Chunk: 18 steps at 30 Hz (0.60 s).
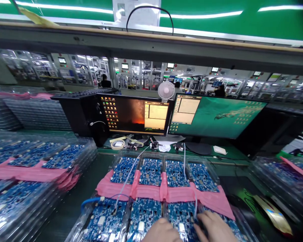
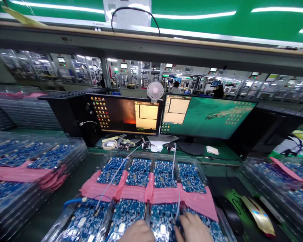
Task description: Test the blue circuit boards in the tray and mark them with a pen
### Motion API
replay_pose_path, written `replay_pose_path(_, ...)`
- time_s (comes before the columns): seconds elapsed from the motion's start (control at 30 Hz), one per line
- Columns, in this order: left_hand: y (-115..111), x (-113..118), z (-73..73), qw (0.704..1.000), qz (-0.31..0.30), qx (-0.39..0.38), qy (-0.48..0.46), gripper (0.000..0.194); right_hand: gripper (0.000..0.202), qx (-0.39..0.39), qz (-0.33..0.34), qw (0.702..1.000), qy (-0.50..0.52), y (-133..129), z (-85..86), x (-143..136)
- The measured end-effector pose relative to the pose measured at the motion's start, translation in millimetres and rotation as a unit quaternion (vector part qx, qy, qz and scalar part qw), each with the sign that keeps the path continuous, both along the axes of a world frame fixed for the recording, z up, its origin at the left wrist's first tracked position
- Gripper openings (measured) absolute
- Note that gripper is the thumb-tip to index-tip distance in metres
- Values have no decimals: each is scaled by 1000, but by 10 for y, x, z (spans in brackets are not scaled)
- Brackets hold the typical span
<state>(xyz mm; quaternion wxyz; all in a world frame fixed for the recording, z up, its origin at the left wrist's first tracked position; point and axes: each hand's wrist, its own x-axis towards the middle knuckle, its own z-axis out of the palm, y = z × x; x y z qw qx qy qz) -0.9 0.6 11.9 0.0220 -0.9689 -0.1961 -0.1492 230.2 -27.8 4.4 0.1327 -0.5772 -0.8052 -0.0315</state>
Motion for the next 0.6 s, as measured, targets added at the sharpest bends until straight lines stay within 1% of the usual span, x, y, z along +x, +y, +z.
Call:
replay_pose_path(0.07, 55, 63, 132, 1000, -20, 7, 17, 30, 7, 8, -16, 1000, -22, 28, -1, -82)
replay_pose_path(0.13, 91, 113, 173, 999, -33, 25, 28, 30, 10, 15, -33, 999, -35, 49, 17, -142)
replay_pose_path(0.23, 112, 137, 123, 997, -40, 52, 39, 29, 14, 36, -42, 998, -39, 67, 57, -193)
replay_pose_path(0.33, 106, 120, 73, 997, -39, 56, 29, 29, 18, 51, -37, 998, -17, 61, 78, -244)
replay_pose_path(0.47, 81, 95, 86, 997, -36, 64, -2, 27, 27, 64, -54, 996, 14, 15, 65, -336)
replay_pose_path(0.6, 59, 86, 109, 997, -30, 69, -5, 28, 31, 94, -55, 994, 11, -20, 63, -383)
